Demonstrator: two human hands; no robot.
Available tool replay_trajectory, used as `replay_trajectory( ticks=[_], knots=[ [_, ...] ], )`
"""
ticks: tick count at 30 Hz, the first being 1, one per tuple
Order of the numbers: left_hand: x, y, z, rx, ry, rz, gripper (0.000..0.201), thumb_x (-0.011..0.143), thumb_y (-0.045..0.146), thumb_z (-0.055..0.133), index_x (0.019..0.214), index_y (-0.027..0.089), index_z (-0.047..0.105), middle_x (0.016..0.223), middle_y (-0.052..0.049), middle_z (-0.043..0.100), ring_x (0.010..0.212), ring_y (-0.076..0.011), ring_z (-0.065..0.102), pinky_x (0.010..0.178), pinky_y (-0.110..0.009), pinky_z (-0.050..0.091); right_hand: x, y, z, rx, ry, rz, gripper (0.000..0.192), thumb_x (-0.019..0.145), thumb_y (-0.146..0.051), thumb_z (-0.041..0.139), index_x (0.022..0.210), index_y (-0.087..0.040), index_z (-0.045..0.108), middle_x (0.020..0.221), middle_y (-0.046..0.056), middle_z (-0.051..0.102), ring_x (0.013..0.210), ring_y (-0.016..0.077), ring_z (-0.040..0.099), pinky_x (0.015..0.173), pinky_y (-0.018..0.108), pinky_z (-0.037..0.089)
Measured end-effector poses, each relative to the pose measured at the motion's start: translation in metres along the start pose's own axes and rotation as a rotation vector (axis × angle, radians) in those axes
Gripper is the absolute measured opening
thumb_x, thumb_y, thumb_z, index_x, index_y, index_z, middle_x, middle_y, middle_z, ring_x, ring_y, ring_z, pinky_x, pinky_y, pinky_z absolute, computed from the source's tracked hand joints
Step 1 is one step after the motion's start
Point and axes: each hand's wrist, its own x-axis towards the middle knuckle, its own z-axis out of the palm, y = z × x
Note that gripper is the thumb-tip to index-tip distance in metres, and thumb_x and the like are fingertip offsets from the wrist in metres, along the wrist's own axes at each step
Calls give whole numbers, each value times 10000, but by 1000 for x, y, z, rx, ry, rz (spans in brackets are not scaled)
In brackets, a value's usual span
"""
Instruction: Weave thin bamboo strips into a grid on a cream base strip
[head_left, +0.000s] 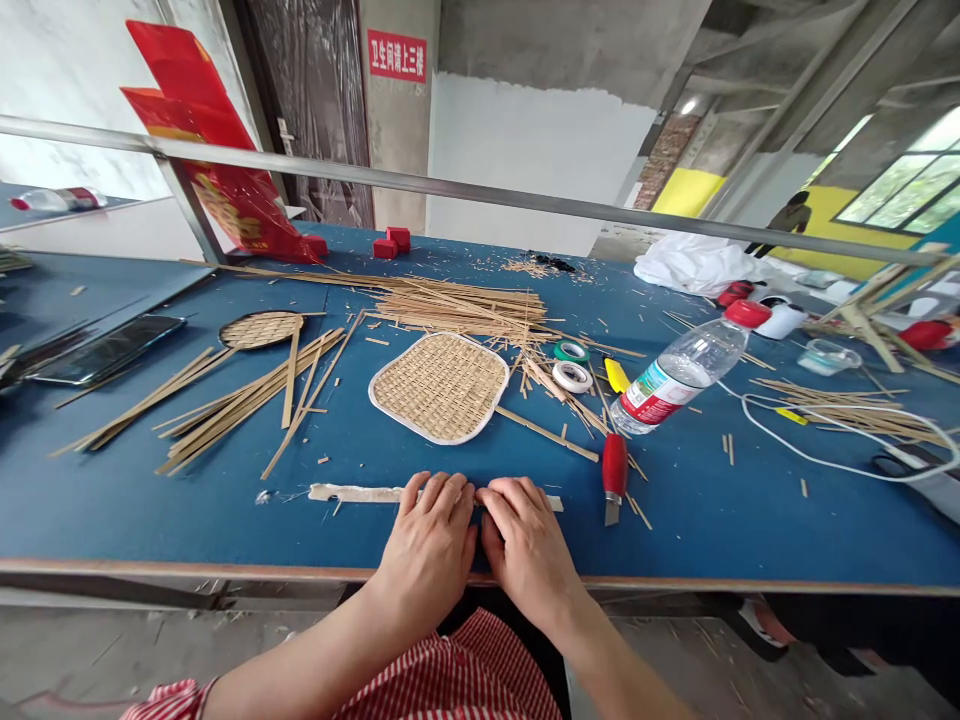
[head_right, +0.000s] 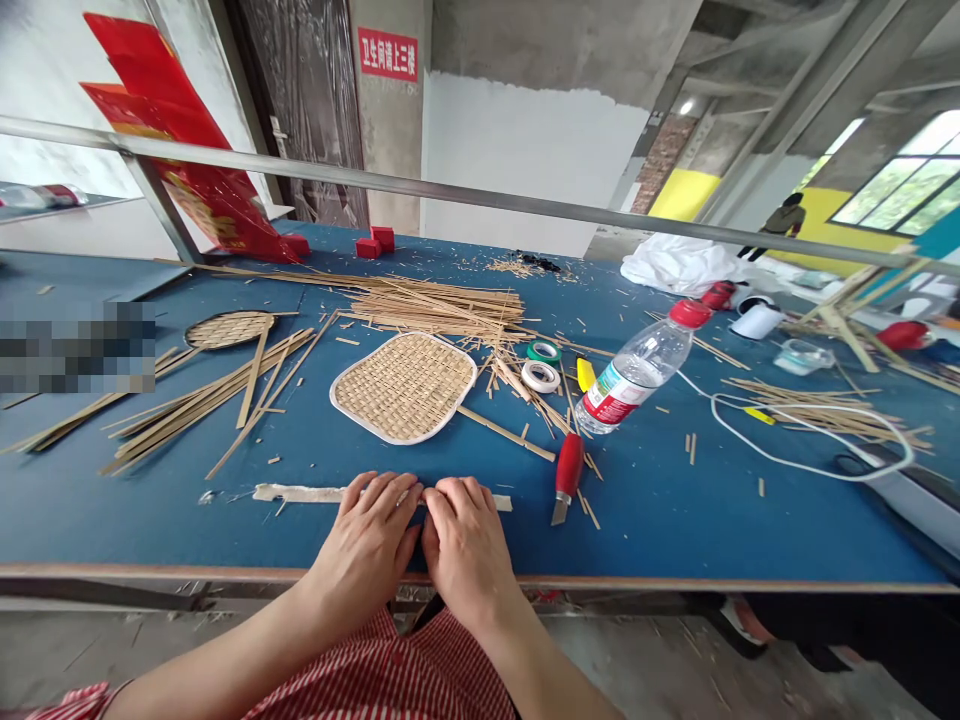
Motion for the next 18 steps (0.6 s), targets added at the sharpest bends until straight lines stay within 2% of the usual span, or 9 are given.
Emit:
replay_trajectory(
  ticks=[2,4,6,9,13,18],
  knots=[
    [-2,1,-2,-5,-42,12,309,820,167,431,1116,149,519,1116,-79,553,1005,-223,480,931,-423,340,-4,1,-1,65,52,-11,318,815,-99,400,1105,-191,489,981,65,561,915,193,500,820,369,429],
    [-4,1,-4,-1,-67,18,314,822,191,449,1126,141,513,1107,-79,555,984,-225,486,897,-408,375,-7,5,-2,132,128,26,426,827,-106,377,1246,-176,360,1030,80,559,932,178,521,813,341,455],
    [-7,1,-5,7,-63,23,313,824,200,456,1126,139,514,1096,-80,560,980,-229,487,881,-408,389,-9,11,-4,123,184,59,493,826,-118,379,1305,-165,273,1099,99,535,985,184,513,816,344,464],
    [-9,0,-3,10,-45,29,304,826,202,456,1117,147,523,1092,-82,562,987,-235,488,878,-418,396,-8,20,-7,-3,168,46,425,807,-132,422,1229,-180,404,1125,102,514,1040,223,467,858,396,432],
    [-10,-2,-3,-8,-10,35,296,830,211,446,1111,169,528,1117,-83,549,1021,-242,482,906,-439,386,-7,25,-11,-76,61,58,302,799,-147,454,1086,-191,539,1002,84,553,936,217,485,807,380,432],
    [0,0,-12,10,130,-16,416,823,180,418,1236,131,405,1314,-144,357,1224,-291,288,963,-477,337,-6,20,-14,-67,-3,79,180,774,-141,468,916,-194,565,897,53,541,845,190,479,751,343,406]
  ],
)
